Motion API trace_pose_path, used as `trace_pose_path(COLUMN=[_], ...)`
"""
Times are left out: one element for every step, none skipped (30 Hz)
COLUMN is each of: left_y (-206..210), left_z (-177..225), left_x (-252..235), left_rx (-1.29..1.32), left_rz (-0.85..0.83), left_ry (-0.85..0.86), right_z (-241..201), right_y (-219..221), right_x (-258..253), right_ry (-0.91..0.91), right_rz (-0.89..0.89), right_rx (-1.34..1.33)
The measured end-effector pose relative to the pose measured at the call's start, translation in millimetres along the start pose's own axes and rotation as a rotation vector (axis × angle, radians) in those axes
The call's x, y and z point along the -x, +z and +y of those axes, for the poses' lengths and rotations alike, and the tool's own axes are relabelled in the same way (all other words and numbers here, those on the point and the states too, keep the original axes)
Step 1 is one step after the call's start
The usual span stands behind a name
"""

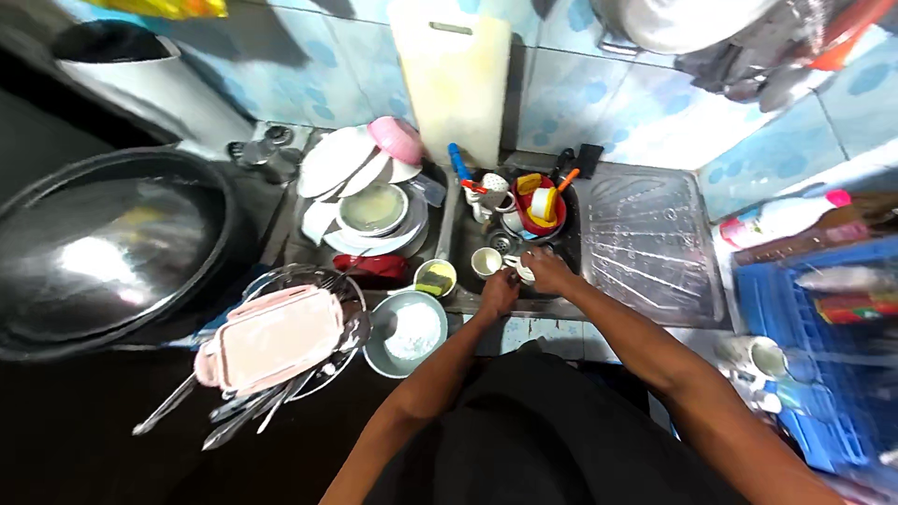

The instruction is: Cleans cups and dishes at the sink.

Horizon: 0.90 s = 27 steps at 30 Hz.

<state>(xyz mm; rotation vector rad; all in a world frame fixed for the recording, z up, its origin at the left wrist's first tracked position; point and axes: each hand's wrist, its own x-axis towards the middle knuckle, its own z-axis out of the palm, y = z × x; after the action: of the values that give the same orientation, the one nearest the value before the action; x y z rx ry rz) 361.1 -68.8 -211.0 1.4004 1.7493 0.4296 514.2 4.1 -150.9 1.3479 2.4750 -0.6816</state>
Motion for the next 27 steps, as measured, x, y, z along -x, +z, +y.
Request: trace_pose_path(left_y=[0,1,2,3,3,2,-2,-5,-9,-10,-9,-8,-6,-3,1,3,4,4,3,2,1,1,1,1,0,0,0], left_z=[-1,-2,-4,-6,-7,-6,-2,2,6,8,6,3,-2,-8,-13,-14,-12,-11,-10,-9,-8,-7,-5,-4,-4,-4,-4], left_x=[-1,-1,-1,0,1,5,12,18,24,28,28,26,21,13,5,1,-1,-1,0,1,1,2,3,3,3,3,3], left_rx=[-0.011,-0.018,-0.018,-0.009,0.002,0.018,0.037,0.053,0.065,0.069,0.065,0.052,0.028,-0.001,-0.024,-0.038,-0.044,-0.043,-0.042,-0.046,-0.051,-0.056,-0.060,-0.068,-0.075,-0.081,-0.082], left_rz=[-0.006,-0.008,-0.005,-0.001,0.005,0.006,-0.002,-0.007,-0.006,-0.001,0.007,0.013,0.020,0.024,0.032,0.036,0.035,0.036,0.038,0.041,0.039,0.034,0.030,0.027,0.028,0.031,0.032], left_ry=[0.002,0.007,0.015,0.023,0.033,0.038,0.038,0.035,0.033,0.032,0.035,0.039,0.046,0.055,0.062,0.062,0.060,0.058,0.053,0.048,0.042,0.039,0.037,0.034,0.030,0.024,0.017], right_z=[6,15,25,36,49,63,77,92,103,113,121,128,134,137,138,138,137,136,135,133,131,130,131,131,131,130,128], right_y=[1,2,1,-4,-9,-14,-19,-19,-22,-21,-17,-10,-1,8,15,22,30,39,47,54,59,62,64,66,66,65,62], right_x=[4,8,15,25,35,49,65,82,99,116,132,145,157,169,180,190,197,202,205,207,207,208,208,208,207,206,207], right_ry=[0.003,-0.008,-0.020,-0.027,-0.019,0.014,0.053,0.096,0.159,0.225,0.279,0.327,0.366,0.397,0.430,0.462,0.495,0.528,0.564,0.597,0.629,0.665,0.704,0.739,0.773,0.801,0.814], right_rz=[0.028,0.054,0.057,0.058,0.064,0.071,0.076,0.088,0.084,0.085,0.103,0.131,0.177,0.233,0.285,0.333,0.378,0.422,0.469,0.505,0.527,0.538,0.541,0.544,0.540,0.537,0.539], right_rx=[-0.062,-0.139,-0.224,-0.307,-0.383,-0.455,-0.527,-0.595,-0.661,-0.711,-0.744,-0.756,-0.741,-0.702,-0.648,-0.598,-0.561,-0.531,-0.512,-0.500,-0.485,-0.467,-0.451,-0.434,-0.427,-0.425,-0.426])
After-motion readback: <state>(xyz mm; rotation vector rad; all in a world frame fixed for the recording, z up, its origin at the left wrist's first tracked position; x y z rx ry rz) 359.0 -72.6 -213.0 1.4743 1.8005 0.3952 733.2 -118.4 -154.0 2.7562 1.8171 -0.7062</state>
